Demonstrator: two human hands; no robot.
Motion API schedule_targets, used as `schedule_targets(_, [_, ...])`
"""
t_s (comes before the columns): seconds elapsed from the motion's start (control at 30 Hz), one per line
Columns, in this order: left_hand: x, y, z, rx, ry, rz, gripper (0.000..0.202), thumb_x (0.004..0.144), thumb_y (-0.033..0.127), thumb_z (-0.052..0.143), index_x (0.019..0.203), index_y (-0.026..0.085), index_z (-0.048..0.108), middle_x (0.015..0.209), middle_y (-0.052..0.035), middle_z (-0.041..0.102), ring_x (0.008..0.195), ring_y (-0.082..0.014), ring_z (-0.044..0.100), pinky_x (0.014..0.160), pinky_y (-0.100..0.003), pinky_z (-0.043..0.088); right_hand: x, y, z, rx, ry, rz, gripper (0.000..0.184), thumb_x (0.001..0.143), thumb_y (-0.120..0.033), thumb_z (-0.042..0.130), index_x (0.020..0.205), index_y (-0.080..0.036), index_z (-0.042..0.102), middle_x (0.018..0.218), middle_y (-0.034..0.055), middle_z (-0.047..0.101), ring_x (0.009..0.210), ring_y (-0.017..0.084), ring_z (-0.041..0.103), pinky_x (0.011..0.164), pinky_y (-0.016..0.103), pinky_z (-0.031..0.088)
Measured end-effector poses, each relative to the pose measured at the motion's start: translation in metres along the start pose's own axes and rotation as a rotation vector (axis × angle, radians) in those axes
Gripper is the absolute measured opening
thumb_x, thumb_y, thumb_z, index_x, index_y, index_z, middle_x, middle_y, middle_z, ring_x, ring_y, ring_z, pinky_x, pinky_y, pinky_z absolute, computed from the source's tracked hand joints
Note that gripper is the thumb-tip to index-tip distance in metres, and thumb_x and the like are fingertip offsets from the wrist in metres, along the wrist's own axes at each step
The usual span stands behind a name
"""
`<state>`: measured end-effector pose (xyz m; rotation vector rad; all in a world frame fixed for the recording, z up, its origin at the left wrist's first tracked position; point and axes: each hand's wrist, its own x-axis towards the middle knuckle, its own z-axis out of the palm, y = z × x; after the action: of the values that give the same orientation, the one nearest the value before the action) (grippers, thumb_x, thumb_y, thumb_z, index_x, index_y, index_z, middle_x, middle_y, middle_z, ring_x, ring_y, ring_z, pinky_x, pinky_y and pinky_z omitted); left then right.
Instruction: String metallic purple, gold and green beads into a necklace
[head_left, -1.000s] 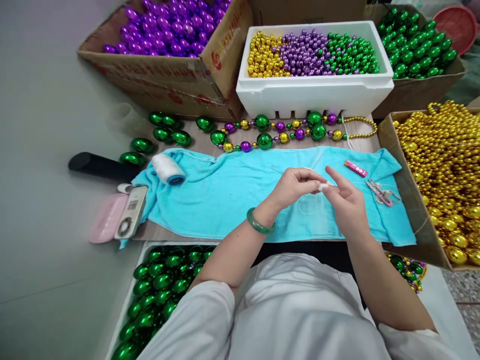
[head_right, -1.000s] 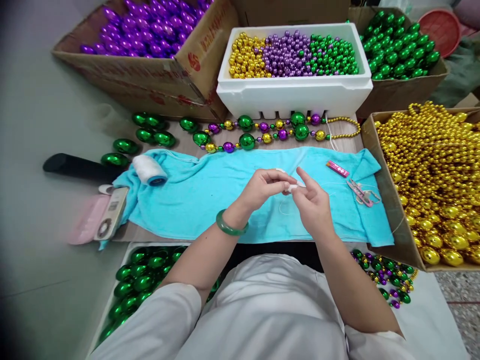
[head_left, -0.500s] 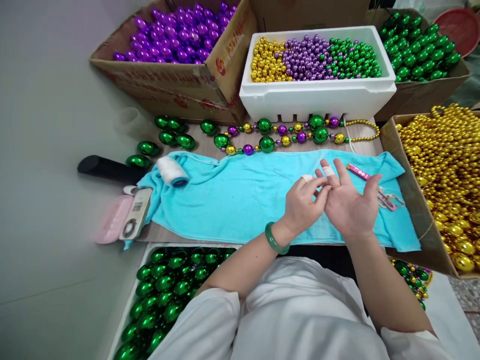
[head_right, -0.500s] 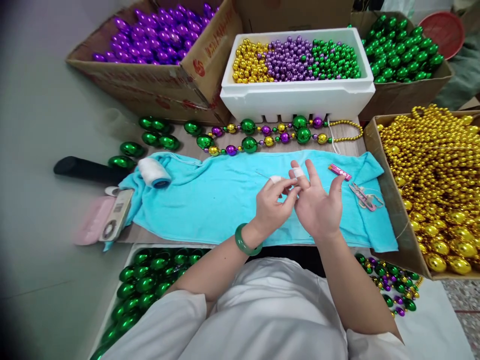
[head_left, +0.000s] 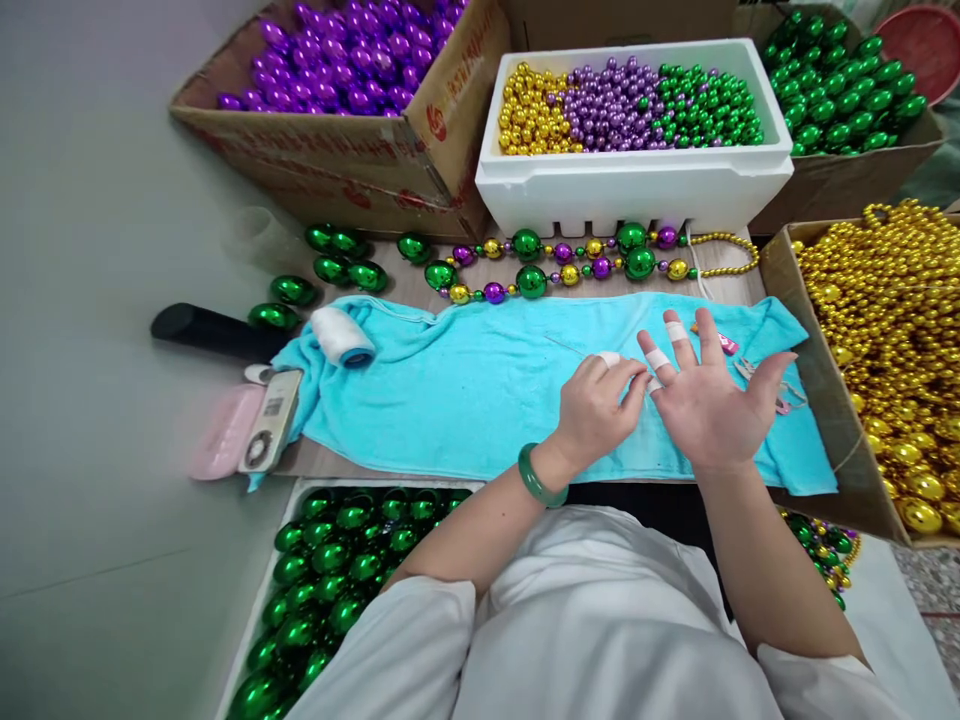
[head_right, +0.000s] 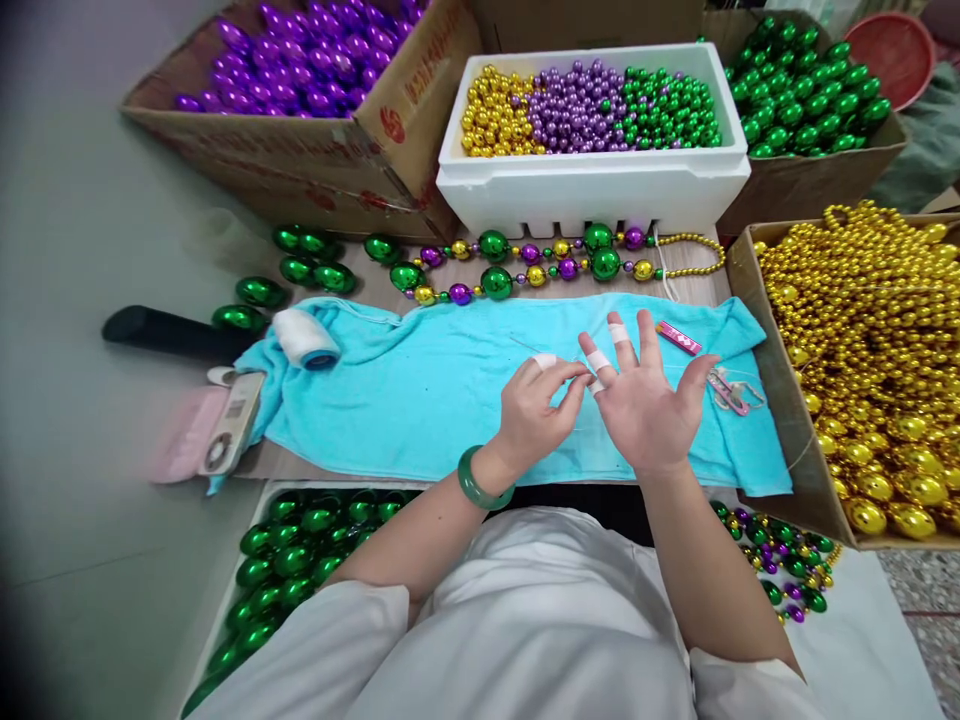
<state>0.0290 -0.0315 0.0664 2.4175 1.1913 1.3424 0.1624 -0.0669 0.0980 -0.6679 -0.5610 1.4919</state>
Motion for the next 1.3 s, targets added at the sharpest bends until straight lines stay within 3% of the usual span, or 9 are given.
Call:
schedule_targets(0.13, [-0.001, 0.005, 0.002, 0.100, -0.009, 0.054, 0.011, 0.090, 0.024, 0.056, 0.084, 0.018, 0.064, 0.077, -0.0035, 0.067, 0.075, -0.0153, 0.059, 0.071, -0.028, 0.046, 0.002, 0.004, -0.001, -0.028, -0.003, -0.002, 0.079, 0.075, -0.089, 0.024, 0.137, -0.047, 0.046, 0.158, -0.0059, 0.028, 0.143, 0.031, 0.032, 0.111, 0.055, 0.031])
schedule_targets(0.33, [0.003, 0.008, 0.009, 0.198, -0.044, -0.018, 0.014, 0.087, 0.019, 0.052, 0.076, 0.017, 0.061, 0.070, -0.0039, 0.060, 0.069, -0.0158, 0.055, 0.063, -0.029, 0.043, 0.001, 0.017, 0.002, -0.135, -0.014, -0.067, 0.076, 0.079, -0.085, 0.022, 0.144, -0.048, 0.037, 0.157, -0.0068, 0.031, 0.146, 0.027, 0.026, 0.114, 0.056, 0.027])
schedule_targets(0.5, [0.005, 0.008, 0.001, -0.154, -0.140, 0.031, 0.009, 0.084, 0.017, 0.053, 0.079, 0.019, 0.061, 0.073, -0.0007, 0.062, 0.069, -0.0116, 0.056, 0.066, -0.025, 0.046, 0.000, 0.011, 0.003, -0.127, 0.003, -0.108, 0.073, 0.081, -0.084, 0.023, 0.143, -0.048, 0.037, 0.158, -0.0087, 0.026, 0.148, 0.026, 0.021, 0.114, 0.057, 0.026])
schedule_targets(0.57, [0.003, 0.005, -0.003, -0.258, -0.122, -0.032, 0.008, 0.087, 0.019, 0.055, 0.085, 0.020, 0.063, 0.075, 0.0004, 0.064, 0.068, -0.0099, 0.055, 0.066, -0.023, 0.047, 0.000, 0.002, 0.002, -0.142, 0.024, -0.102, 0.076, 0.077, -0.087, 0.029, 0.143, -0.051, 0.036, 0.159, -0.0094, 0.024, 0.148, 0.027, 0.018, 0.112, 0.059, 0.027])
schedule_targets(0.77, [-0.013, -0.003, -0.006, -0.221, -0.060, -0.202, 0.014, 0.089, 0.029, 0.059, 0.098, 0.019, 0.064, 0.083, -0.0013, 0.067, 0.069, -0.0103, 0.056, 0.069, -0.025, 0.050, 0.001, -0.009, -0.004, -0.124, 0.031, -0.096, 0.078, 0.074, -0.087, 0.037, 0.144, -0.053, 0.031, 0.160, -0.0072, 0.020, 0.149, 0.028, 0.015, 0.108, 0.063, 0.031])
schedule_targets(0.87, [-0.011, -0.005, -0.008, -0.171, -0.064, -0.125, 0.027, 0.089, 0.031, 0.060, 0.113, 0.019, 0.062, 0.104, -0.0074, 0.065, 0.089, -0.0150, 0.059, 0.081, -0.031, 0.051, 0.003, -0.003, -0.009, -0.205, 0.042, -0.070, 0.082, 0.077, -0.066, 0.060, 0.148, -0.052, 0.021, 0.161, -0.0039, 0.019, 0.148, 0.028, 0.020, 0.108, 0.058, 0.035])
schedule_targets(1.0, [0.003, -0.010, -0.011, -0.217, -0.274, 0.019, 0.020, 0.091, 0.030, 0.057, 0.105, 0.021, 0.068, 0.109, -0.0080, 0.063, 0.106, -0.0189, 0.057, 0.093, -0.038, 0.047, 0.004, 0.006, -0.015, -0.378, 0.056, -0.008, 0.105, 0.068, -0.029, 0.076, 0.149, -0.054, 0.013, 0.162, -0.0039, 0.015, 0.145, 0.029, 0.028, 0.104, 0.052, 0.042])
schedule_targets(1.07, [0.009, -0.011, -0.012, -0.237, -0.333, 0.031, 0.018, 0.091, 0.027, 0.055, 0.102, 0.021, 0.068, 0.106, -0.0073, 0.063, 0.103, -0.0182, 0.058, 0.091, -0.037, 0.048, 0.003, 0.008, -0.017, -0.415, 0.050, -0.007, 0.104, 0.068, -0.027, 0.073, 0.149, -0.052, 0.013, 0.163, -0.0034, 0.013, 0.145, 0.030, 0.029, 0.105, 0.052, 0.041])
schedule_targets(1.3, [0.007, -0.002, -0.011, -0.077, -0.271, 0.044, 0.011, 0.088, 0.021, 0.056, 0.088, 0.016, 0.066, 0.098, -0.0089, 0.063, 0.095, -0.0198, 0.055, 0.087, -0.037, 0.046, 0.003, 0.014, -0.014, -0.533, 0.010, -0.123, 0.094, 0.072, -0.022, 0.063, 0.149, -0.048, 0.016, 0.164, -0.0051, 0.007, 0.148, 0.026, 0.019, 0.115, 0.055, 0.026])
